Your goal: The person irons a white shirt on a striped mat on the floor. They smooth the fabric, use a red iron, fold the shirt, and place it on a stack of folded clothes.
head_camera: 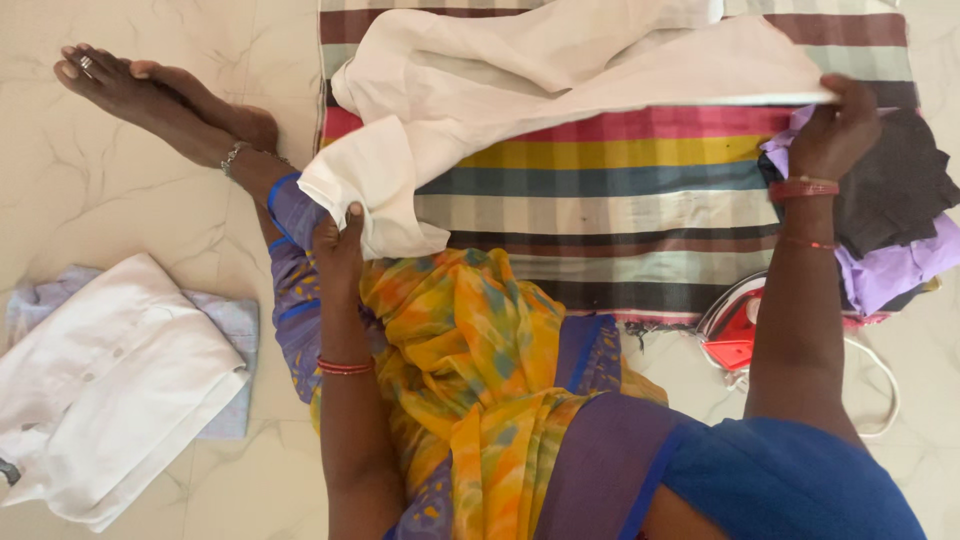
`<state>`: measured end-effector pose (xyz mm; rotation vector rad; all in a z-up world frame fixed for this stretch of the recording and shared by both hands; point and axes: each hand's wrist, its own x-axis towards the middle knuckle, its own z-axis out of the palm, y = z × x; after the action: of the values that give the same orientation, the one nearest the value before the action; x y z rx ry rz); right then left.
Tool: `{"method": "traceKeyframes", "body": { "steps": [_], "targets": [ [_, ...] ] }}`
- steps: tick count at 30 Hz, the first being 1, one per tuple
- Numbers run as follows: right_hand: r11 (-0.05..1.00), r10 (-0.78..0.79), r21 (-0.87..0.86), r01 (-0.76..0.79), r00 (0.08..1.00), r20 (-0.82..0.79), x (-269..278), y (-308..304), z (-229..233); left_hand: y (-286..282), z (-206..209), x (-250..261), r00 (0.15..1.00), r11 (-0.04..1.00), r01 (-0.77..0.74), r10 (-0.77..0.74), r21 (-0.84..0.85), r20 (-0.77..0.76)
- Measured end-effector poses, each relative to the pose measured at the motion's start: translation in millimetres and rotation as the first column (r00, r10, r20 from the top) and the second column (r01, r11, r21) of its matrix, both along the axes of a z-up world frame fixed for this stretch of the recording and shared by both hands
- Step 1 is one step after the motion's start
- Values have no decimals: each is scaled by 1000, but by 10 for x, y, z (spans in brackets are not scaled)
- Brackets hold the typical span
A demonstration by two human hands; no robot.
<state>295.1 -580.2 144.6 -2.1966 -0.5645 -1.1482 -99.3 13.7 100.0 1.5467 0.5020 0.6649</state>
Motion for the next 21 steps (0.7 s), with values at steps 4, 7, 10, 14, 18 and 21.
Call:
{"method": "traceKeyframes", "body": {
  "steps": [4,7,10,14,18,21],
  "targets": [
    [986,-126,-138,92,957,-262,-738,-340,-561,-122,66,-251,989,980,134,-142,-149,-50],
    [921,-337,-358,153,773,-537,-1025,-458,-782,-143,105,-288,979,970,174,-152,171,-137],
    [898,-411,-408,162,639,-651,-1059,-497,-833,-160,129,-268,964,937,187,-117,295,-241],
    [896,-381,-428,118,701,-603,-992,-666,-645,-221,260,-255,959,905,148,-33,398,-282],
    [882,-340,-470,16,711,-615,-1084,-873,-424,-309,607,-496,962,838,261,-183,480,-204],
    [879,-421,-477,-3,463,-780,-1092,-974,-319,-397,863,-628,873,864,385,-226,325,-433]
  ]
}}
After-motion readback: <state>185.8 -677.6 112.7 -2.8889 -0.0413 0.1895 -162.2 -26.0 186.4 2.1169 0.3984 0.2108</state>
